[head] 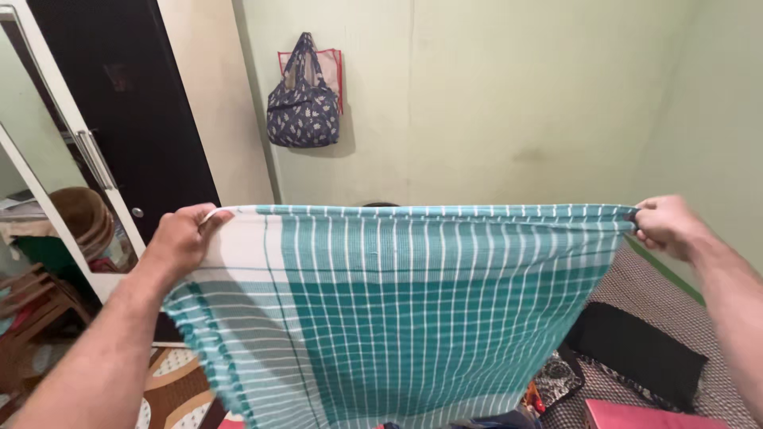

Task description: The person folds several towels and cloths on a bed. They unfold each item, align the edges, fold it into a compact rectangle, and place it on a growing stack. The items include a yellow floral towel, a pink towel, and a blue-and-white checkered cloth.

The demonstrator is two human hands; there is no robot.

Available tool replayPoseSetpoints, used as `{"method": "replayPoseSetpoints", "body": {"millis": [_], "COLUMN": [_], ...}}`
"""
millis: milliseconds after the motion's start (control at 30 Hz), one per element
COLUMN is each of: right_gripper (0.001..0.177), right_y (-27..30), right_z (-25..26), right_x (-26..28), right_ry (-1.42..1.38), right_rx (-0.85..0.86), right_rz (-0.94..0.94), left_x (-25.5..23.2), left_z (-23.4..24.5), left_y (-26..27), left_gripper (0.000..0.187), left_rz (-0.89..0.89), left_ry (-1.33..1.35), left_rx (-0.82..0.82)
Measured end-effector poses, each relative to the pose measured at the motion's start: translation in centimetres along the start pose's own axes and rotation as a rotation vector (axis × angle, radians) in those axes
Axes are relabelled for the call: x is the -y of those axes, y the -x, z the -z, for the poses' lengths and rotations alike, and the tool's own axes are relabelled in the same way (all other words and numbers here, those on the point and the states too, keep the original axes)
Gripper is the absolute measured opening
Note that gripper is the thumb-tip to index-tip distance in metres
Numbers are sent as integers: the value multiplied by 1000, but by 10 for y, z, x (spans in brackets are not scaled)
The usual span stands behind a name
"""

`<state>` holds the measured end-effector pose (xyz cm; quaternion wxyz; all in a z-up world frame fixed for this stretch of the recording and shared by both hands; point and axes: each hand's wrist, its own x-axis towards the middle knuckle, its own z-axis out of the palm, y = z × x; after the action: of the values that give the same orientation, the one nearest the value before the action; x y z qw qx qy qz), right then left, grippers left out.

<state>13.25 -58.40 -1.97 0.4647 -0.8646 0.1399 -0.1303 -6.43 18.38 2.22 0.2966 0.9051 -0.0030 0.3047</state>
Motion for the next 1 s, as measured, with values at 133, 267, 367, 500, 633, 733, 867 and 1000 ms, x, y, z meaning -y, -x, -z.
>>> {"method": "replayPoseSetpoints", "body": {"millis": [133,267,367,500,633,733,867,1000], "right_gripper": [22,24,20,15,24,28,31,34], "right_y": [13,47,61,70,93,125,159,169], "right_z": [19,17,9,-18,-77,-128,-176,-175], "right_x": [20,54,72,99,155,198,234,247], "right_ry": [84,-42,-231,-747,-777,-604,-444,-610], "right_rx": [159,203,253,608,802,921,861,761], "right_rz": [-178,-130,12,259,283,329,371,244], "left_x": [-3,-9,-17,-41,-93,-152,-206,-208], "left_z": [-3,-6,-10,-37,-93,-130,-162,-157], "left_y": [4,15,11,-18,-47,-51,-31,-25], "left_gripper": [27,19,14,9,13,20,17,17], "left_rz": [89,-202,-399,-441,-510,-507,-689,-762], "left_ry": [24,-151,-82,84,635,605,489,478], "left_rx": [39,-183,-388,-564,-311,6,-87,-111]}}
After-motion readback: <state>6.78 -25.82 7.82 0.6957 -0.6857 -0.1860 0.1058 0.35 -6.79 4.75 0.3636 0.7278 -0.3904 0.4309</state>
